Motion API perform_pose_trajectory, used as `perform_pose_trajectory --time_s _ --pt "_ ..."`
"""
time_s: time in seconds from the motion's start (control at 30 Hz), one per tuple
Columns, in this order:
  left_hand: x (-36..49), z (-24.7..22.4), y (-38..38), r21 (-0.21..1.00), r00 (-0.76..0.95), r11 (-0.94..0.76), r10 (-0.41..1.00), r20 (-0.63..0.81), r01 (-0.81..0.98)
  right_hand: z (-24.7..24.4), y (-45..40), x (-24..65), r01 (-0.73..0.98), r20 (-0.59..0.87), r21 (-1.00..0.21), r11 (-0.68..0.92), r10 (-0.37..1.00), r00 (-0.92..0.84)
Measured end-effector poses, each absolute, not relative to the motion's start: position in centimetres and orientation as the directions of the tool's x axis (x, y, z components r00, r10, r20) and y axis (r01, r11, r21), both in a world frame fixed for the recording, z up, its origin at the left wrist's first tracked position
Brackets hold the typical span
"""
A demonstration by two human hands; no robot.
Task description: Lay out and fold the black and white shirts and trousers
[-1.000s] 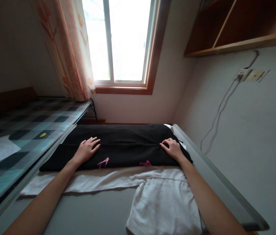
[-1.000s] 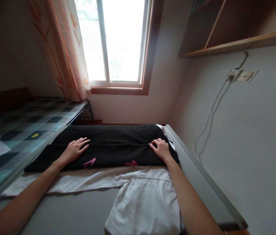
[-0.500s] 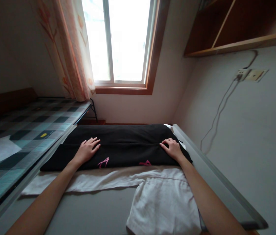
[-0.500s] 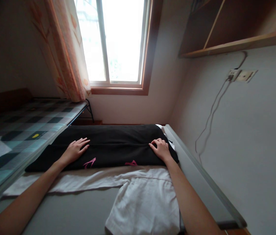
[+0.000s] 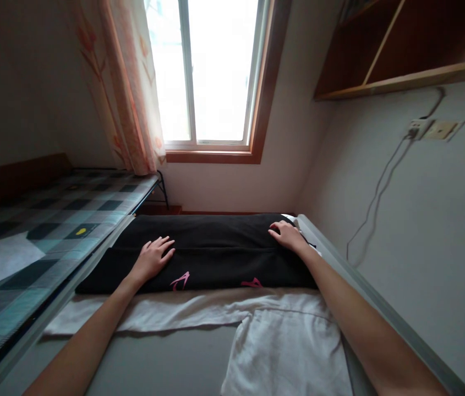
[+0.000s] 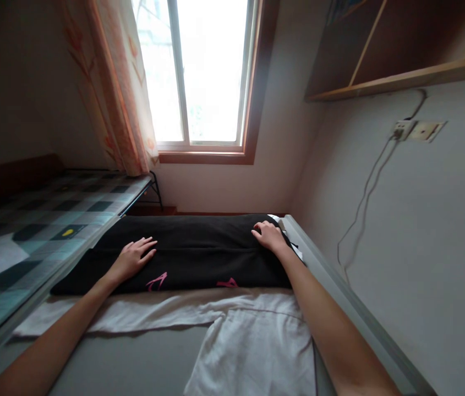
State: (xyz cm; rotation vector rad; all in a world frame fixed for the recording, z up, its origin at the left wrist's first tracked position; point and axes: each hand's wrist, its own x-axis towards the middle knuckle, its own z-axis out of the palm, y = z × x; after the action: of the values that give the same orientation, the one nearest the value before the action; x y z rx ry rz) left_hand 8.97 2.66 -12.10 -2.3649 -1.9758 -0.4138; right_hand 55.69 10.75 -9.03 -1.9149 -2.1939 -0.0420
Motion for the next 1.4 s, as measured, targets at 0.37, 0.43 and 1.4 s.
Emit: perform_pose_trajectory --time_s 0.37,0.43,1.4 --pt "9.0 -12.1 2.8 0.163 0.150 -0.195 0.956 0.252 0.967 -10.1 19.3 56.7 0.997 0.101 -0.079 -0.028 0.994 0.036" --pt "9.0 -12.2 2.9 0.161 0.146 -0.191 0.956 0.255 0.968 -10.5 19.9 57.1 0.988 0.097 -0.091 -0.122 0.987 0.130" --pt "9.0 -12.5 3.1 0.170 0.133 -0.189 0.946 0.294 0.967 -10.0 22.7 56.8 0.848 0.122 -0.308 -0.431 0.866 0.484"
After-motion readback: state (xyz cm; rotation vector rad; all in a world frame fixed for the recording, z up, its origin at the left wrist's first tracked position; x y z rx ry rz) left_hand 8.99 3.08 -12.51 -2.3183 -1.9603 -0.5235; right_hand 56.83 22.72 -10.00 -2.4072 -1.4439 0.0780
